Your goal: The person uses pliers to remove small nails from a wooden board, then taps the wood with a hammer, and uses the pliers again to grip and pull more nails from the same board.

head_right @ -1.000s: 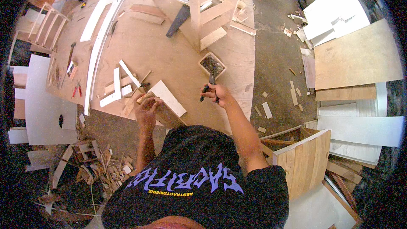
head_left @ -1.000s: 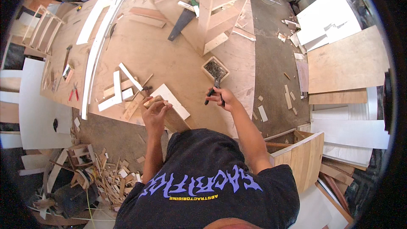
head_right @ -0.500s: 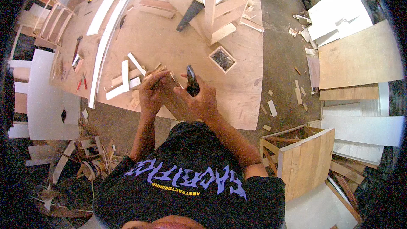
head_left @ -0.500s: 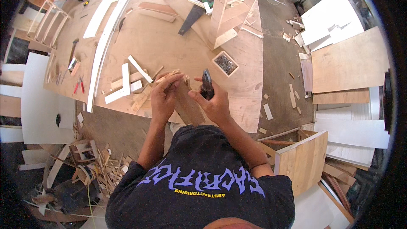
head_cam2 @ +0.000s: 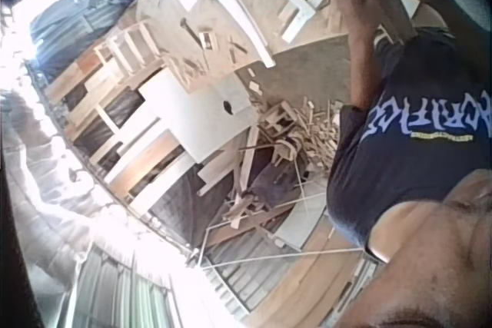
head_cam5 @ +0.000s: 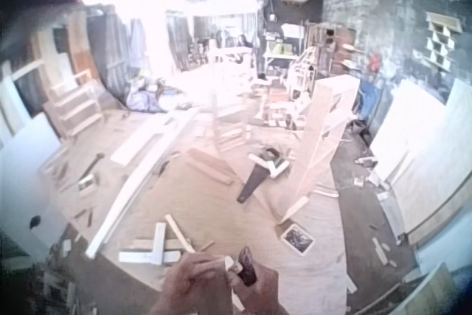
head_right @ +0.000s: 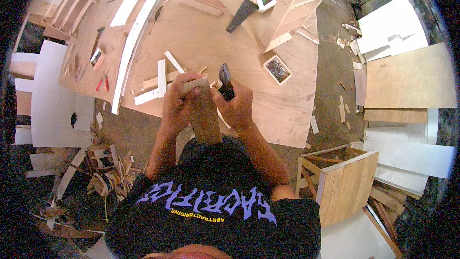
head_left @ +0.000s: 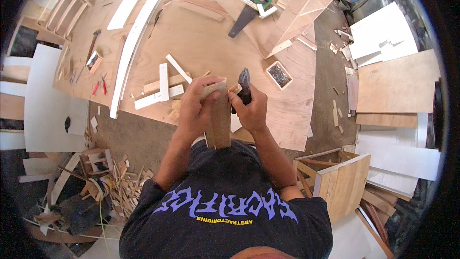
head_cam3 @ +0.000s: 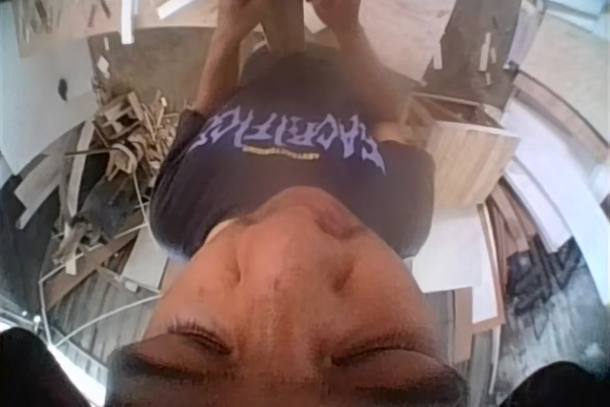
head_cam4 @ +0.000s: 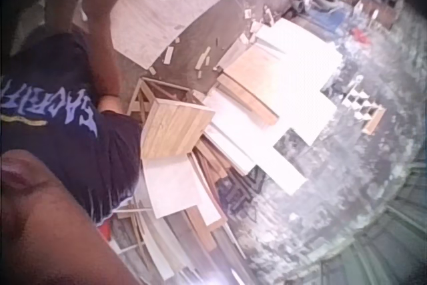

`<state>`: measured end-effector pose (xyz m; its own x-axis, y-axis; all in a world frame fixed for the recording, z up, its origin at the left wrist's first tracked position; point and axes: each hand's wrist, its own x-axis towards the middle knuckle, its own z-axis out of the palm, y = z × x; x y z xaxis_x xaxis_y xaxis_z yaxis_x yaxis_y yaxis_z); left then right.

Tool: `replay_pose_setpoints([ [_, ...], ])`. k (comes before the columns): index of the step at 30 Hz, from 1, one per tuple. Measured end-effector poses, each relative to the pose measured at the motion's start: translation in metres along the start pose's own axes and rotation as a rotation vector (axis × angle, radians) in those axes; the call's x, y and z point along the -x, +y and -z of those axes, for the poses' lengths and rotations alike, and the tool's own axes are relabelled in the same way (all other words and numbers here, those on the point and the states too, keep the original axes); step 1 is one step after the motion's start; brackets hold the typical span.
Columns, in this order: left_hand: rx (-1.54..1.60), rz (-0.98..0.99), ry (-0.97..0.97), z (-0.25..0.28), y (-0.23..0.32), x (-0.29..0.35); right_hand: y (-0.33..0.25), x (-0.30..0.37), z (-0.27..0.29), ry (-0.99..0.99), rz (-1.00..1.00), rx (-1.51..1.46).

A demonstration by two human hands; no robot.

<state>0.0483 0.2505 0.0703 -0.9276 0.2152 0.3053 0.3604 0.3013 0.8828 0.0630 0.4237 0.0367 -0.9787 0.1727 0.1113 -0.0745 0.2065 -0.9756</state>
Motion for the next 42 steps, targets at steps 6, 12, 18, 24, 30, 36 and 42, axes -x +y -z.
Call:
replay_pose_setpoints([
  [6,-0.042,-0.039,0.043,0.036,-0.009,-0.002,-0.006,0.003,-0.047,0.078,-0.051,-0.004],
  [12,-0.072,-0.117,0.067,0.066,-0.023,-0.005,-0.009,0.004,-0.093,0.155,-0.073,-0.057],
  [18,-0.038,-0.125,0.077,0.105,-0.049,-0.002,-0.014,0.001,-0.138,0.162,-0.078,-0.049],
  [24,-0.009,-0.138,0.070,0.125,-0.070,0.001,-0.002,0.002,-0.168,0.200,-0.116,-0.041],
  [30,0.030,-0.157,0.044,0.134,-0.088,0.003,0.000,0.004,-0.180,0.201,-0.195,-0.130],
  [36,0.392,0.105,-0.063,0.147,-0.093,0.005,-0.019,0.002,-0.165,0.113,-0.201,-0.081],
  [42,0.538,0.154,-0.475,0.149,-0.106,0.020,-0.036,0.018,-0.157,0.047,-0.068,-0.436],
])
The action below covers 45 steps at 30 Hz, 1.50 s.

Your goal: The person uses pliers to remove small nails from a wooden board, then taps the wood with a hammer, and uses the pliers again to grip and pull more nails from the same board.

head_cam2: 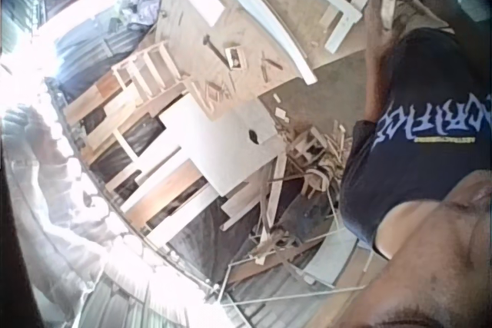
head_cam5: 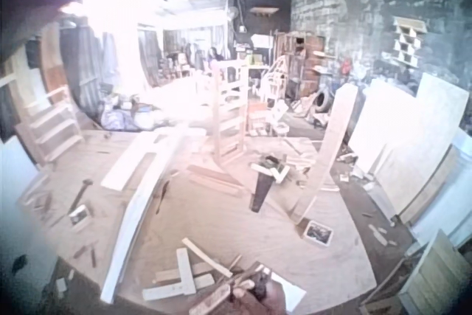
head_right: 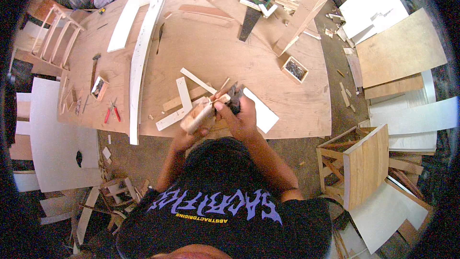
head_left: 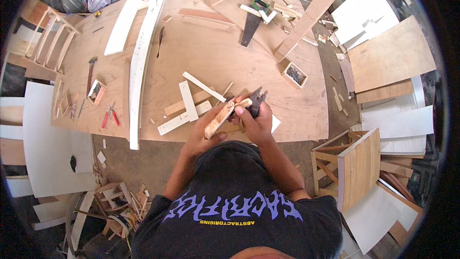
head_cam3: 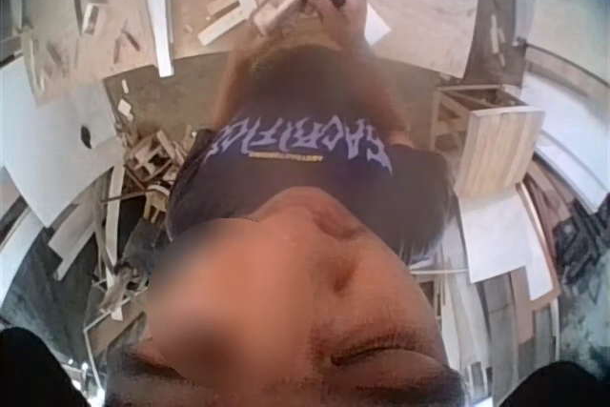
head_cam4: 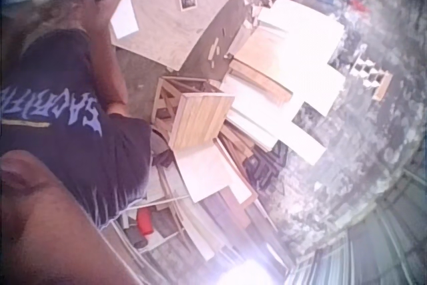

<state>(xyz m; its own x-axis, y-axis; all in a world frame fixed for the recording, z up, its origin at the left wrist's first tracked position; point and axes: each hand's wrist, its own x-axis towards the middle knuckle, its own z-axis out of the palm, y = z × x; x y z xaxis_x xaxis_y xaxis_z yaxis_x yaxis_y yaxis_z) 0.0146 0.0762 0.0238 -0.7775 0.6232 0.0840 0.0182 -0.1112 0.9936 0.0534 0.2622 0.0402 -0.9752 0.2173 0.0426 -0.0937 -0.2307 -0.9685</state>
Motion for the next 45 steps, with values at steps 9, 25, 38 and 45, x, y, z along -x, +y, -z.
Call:
replay_pose_setpoints([
  [9,-0.806,-0.298,0.089,-0.006,0.045,-0.012,-0.015,-0.008,0.038,-0.198,0.388,0.187],
  [25,-0.969,-0.377,0.112,0.008,0.055,-0.024,-0.060,-0.029,0.059,-0.518,0.292,0.356],
  [38,-1.042,-0.521,0.069,0.017,0.061,-0.029,-0.063,-0.017,0.052,-0.480,0.420,0.412],
  [45,-0.957,-0.510,-0.052,0.016,0.061,-0.035,-0.060,-0.011,0.047,-0.306,0.607,0.473],
])
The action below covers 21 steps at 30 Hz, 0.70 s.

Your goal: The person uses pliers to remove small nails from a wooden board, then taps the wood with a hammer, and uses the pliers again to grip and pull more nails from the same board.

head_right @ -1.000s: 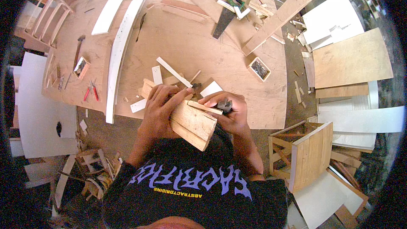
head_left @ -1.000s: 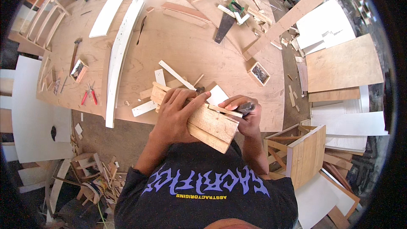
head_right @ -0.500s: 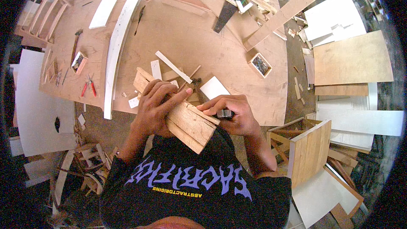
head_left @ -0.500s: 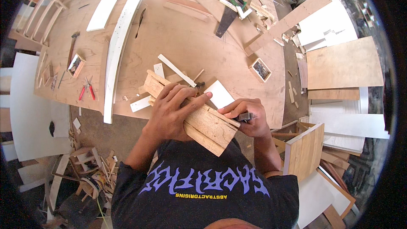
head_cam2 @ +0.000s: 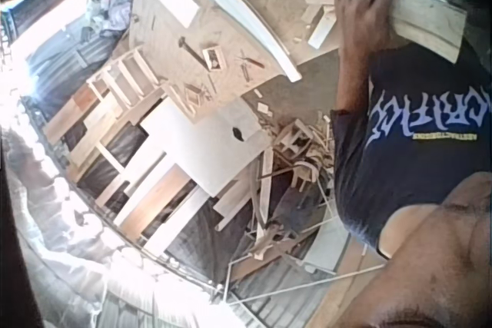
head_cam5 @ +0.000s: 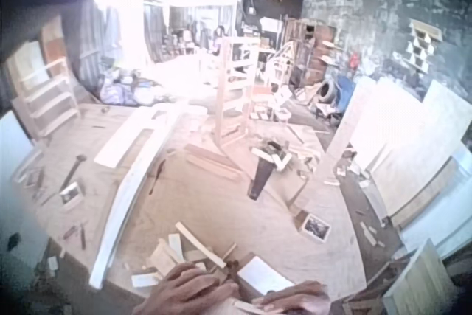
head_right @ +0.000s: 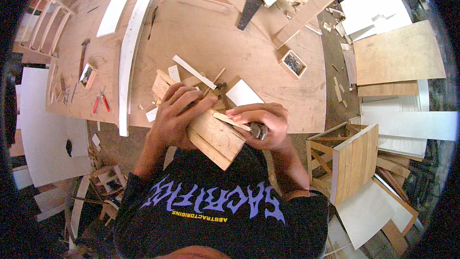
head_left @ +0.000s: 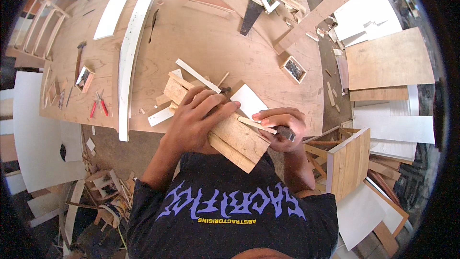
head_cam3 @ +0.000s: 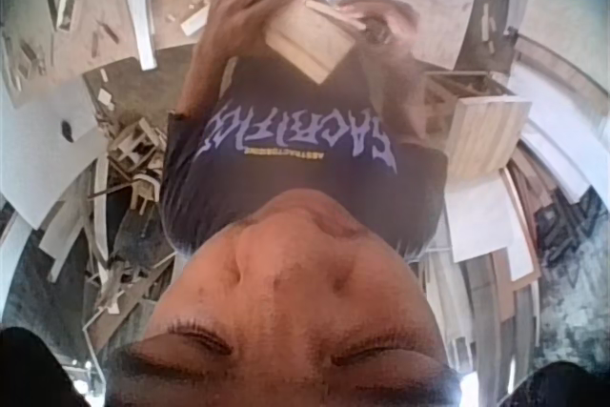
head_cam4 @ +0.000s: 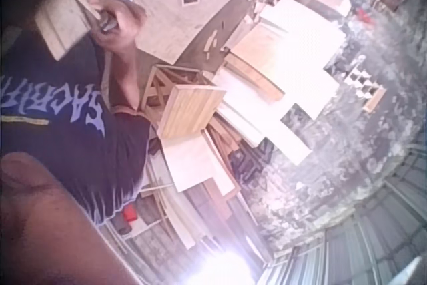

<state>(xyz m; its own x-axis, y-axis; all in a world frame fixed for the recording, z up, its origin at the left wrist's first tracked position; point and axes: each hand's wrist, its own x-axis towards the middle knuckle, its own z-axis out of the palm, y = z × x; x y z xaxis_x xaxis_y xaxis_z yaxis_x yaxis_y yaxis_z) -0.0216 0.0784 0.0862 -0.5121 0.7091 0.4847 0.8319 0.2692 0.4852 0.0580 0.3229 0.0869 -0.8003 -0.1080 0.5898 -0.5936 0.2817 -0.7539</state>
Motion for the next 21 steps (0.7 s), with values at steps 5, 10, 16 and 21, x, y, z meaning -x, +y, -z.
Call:
replay_pose_setpoints([
  [5,0.036,-0.007,-0.026,-0.009,-0.001,0.005,0.005,0.005,-0.001,-0.048,-0.052,-0.064],
  [10,-0.012,-0.015,0.076,-0.014,-0.002,0.008,0.010,0.021,-0.012,0.149,-0.328,-0.307],
  [16,0.005,-0.015,0.070,-0.014,-0.006,0.005,0.013,0.022,-0.023,0.267,-0.523,-0.454],
  [21,-0.010,-0.016,0.097,-0.021,-0.013,0.008,0.024,0.020,-0.028,0.298,-0.642,-0.583],
])
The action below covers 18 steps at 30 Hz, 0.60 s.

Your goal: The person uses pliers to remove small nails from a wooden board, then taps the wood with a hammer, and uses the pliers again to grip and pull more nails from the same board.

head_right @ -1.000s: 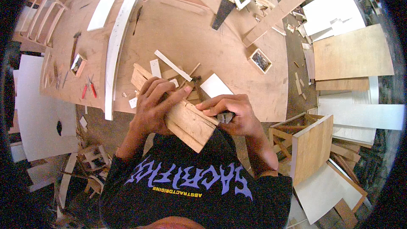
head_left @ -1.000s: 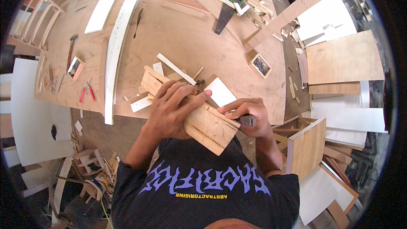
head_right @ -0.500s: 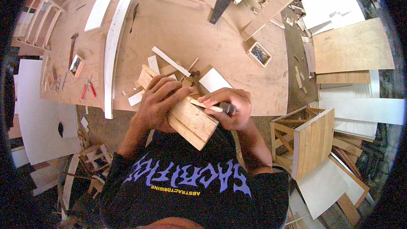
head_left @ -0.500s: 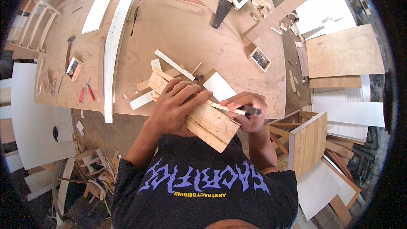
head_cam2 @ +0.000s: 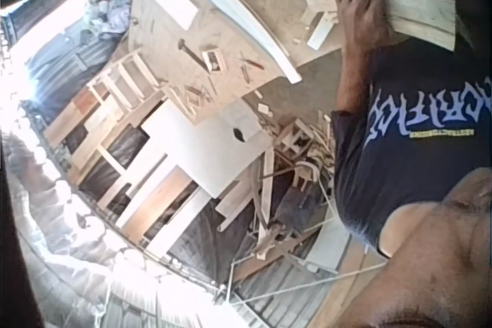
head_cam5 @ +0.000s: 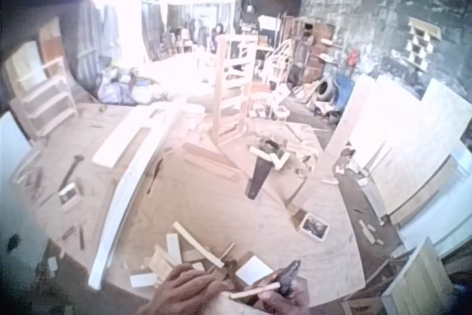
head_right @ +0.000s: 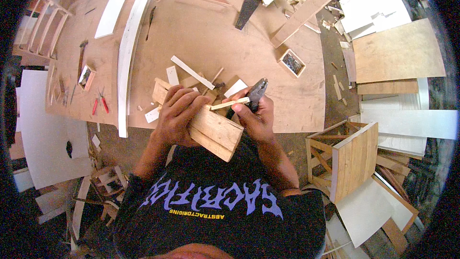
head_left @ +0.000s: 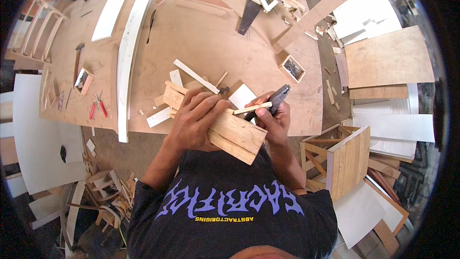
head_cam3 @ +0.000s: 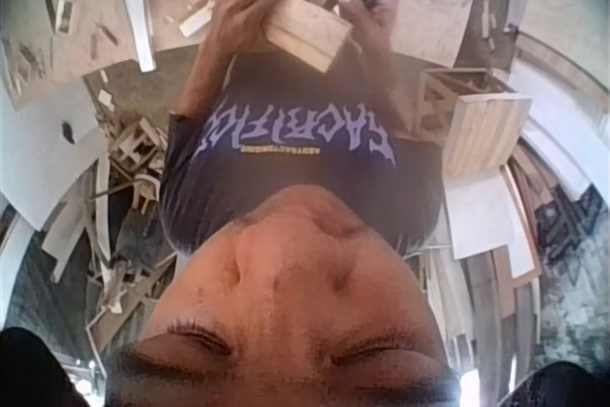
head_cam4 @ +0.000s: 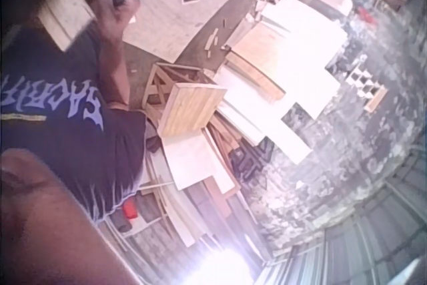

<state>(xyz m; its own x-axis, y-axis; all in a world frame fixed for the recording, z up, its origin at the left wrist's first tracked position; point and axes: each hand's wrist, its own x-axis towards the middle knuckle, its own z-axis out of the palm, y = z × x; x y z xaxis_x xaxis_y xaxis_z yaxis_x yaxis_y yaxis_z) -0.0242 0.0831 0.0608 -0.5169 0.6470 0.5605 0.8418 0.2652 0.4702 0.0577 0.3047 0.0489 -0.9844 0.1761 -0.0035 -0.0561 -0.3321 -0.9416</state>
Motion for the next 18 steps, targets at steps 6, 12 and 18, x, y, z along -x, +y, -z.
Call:
replay_pose_setpoints([
  [6,0.012,0.032,0.022,-0.008,-0.005,0.003,0.017,-0.005,-0.002,0.094,0.241,0.153],
  [12,0.032,0.181,-0.024,-0.018,0.010,0.017,-0.004,-0.034,0.031,0.409,0.551,-0.026],
  [18,-0.057,0.508,-0.204,-0.032,-0.025,0.030,-0.004,-0.025,0.033,0.405,0.278,-0.191],
])
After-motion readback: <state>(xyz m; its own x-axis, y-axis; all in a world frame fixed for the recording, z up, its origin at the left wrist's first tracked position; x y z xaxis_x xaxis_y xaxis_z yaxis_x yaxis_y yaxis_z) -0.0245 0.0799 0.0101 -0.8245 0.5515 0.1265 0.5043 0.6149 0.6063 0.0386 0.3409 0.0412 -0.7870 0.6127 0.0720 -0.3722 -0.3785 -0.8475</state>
